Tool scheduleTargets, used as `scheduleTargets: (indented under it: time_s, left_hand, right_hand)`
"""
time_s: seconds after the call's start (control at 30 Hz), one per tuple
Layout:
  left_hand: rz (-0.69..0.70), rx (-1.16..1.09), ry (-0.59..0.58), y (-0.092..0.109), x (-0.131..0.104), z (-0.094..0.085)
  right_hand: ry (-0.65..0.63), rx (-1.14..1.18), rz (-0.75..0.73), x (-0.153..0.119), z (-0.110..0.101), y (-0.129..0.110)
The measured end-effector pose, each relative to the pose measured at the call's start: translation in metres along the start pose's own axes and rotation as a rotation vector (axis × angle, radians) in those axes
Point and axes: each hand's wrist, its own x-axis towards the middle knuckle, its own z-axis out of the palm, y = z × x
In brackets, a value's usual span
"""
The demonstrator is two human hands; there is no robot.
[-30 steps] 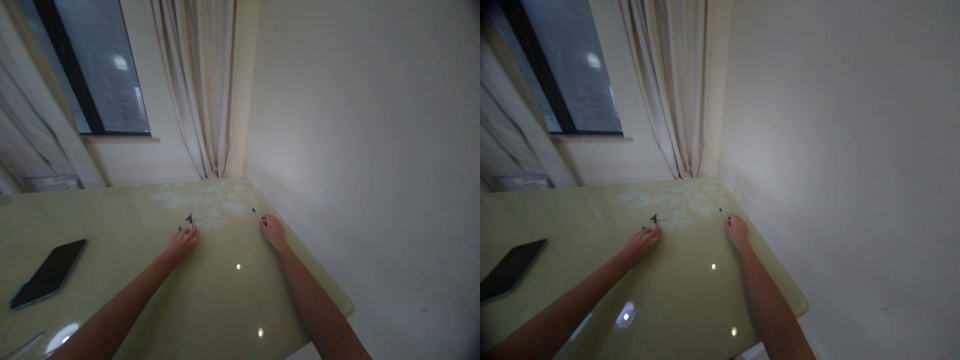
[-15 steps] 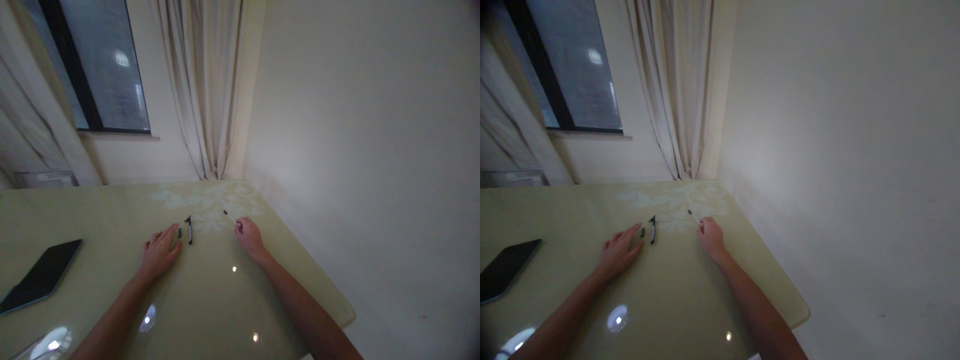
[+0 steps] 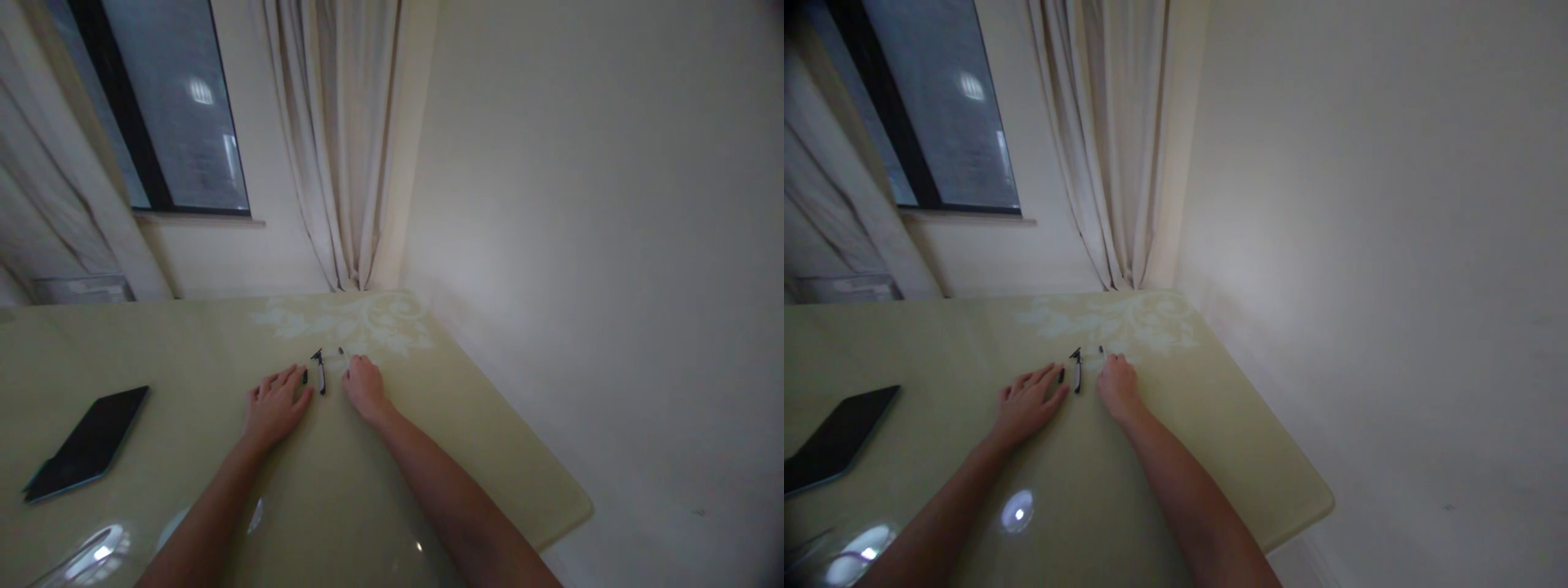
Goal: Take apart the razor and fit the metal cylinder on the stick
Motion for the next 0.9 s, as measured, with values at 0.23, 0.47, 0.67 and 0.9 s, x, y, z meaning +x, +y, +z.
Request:
scheduleTargets:
  time_s: [0.23, 0.47, 0.67, 0.9]
  left_hand:
    - [0.020, -0.007, 0.101, 0.001, -0.006, -0.007]
    - [0.002, 0.037, 0.015, 0.036, -0.020, -0.021]
    - [-0.110, 0.076, -0.176, 0.053, -0.016, -0.023]
    - [-0.148, 0.134, -0.225, 0.053, -0.010, -0.024]
  right_hand:
    - [-0.026, 0.120, 0.035, -0.004, -0.011, 0.013]
    - [-0.103, 0.447, 0.093, -0.044, -0.031, 0.068]
    - [-0.179, 0.613, 0.083, -0.041, -0.032, 0.076]
    - [-0.173, 0.621, 0.020, -0.040, -0.027, 0.073]
